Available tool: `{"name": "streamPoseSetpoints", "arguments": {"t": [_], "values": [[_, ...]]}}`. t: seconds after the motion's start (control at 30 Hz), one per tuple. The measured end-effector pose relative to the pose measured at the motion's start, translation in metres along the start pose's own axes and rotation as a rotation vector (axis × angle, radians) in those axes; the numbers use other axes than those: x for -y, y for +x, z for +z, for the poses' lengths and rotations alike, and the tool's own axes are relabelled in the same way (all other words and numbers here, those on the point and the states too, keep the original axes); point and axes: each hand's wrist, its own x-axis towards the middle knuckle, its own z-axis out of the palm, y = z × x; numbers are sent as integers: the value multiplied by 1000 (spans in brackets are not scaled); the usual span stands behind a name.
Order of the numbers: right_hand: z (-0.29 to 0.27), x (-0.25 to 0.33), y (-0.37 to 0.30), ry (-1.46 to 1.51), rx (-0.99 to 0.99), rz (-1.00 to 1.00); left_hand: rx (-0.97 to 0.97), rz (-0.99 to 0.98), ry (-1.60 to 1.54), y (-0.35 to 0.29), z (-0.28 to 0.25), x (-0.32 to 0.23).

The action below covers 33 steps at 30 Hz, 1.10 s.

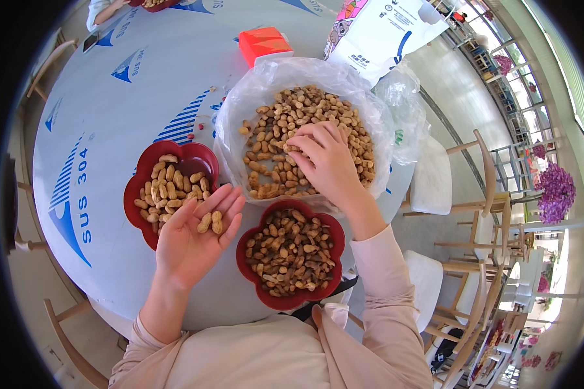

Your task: The person sorts peanuts from a large plastic bag into two red bowls on a round table. They repeatedly pick up peanuts, inspect them, and place them into one of the bowls. Another person is visible across the table performing a similar task.

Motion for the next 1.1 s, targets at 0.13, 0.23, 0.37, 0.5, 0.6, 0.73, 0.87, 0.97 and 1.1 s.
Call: {"name": "streamPoseSetpoints", "arguments": {"t": [0.13,0.23,0.37,0.5,0.6,0.73,0.87,0.97,1.1], "values": [[-11,64,-1,401,60,-129,-27,-63,46,1,-5,5],[-15,76,4,396,47,-194,-25,-67,-1,1,-4,6],[1,15,4,42,-108,75,-105,-72,-51,0,0,6],[3,-7,0,-225,-5,158,-85,-60,-57,0,0,4],[2,-3,6,-212,34,140,-79,-33,-54,0,3,4],[5,-3,8,-305,144,135,-55,-50,-71,0,1,3],[7,-4,7,-284,138,155,-32,-60,-87,-1,1,4],[6,1,4,-96,51,204,-11,-48,-82,-2,4,4],[-5,25,-1,501,-9,361,31,-48,-74,-2,3,4]]}}
